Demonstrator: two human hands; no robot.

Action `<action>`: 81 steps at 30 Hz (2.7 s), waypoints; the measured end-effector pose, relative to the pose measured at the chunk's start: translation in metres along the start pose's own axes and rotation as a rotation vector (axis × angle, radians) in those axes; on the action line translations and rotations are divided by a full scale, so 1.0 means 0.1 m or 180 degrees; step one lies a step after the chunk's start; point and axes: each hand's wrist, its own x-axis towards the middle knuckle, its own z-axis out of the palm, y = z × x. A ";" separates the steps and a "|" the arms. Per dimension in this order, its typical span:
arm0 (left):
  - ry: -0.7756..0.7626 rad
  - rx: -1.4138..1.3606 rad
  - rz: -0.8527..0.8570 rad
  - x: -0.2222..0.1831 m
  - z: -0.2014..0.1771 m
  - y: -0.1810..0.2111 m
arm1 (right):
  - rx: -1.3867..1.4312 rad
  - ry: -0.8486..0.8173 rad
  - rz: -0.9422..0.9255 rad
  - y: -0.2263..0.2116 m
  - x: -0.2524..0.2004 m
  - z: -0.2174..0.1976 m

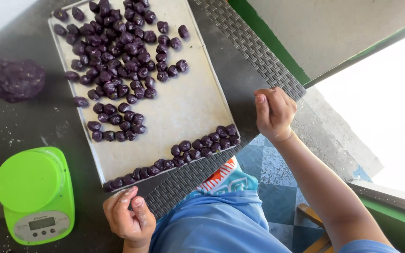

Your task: Organizing small purple dough balls into rows on a tray and coating a larger dough piece in flour.

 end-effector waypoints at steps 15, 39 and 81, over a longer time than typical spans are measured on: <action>-0.0231 -0.0003 -0.0048 0.06 -0.02 0.00 | 0.0009 -0.0046 0.0062 -0.05 0.01 -0.02; -0.0019 -0.0387 -0.0118 0.04 -0.04 -0.07 | -0.0308 -0.0236 0.0236 0.01 -0.03 0.01; -0.0222 -0.1427 0.0108 -0.05 -0.14 -0.10 | -0.0765 -0.0293 -0.0055 0.10 -0.07 0.07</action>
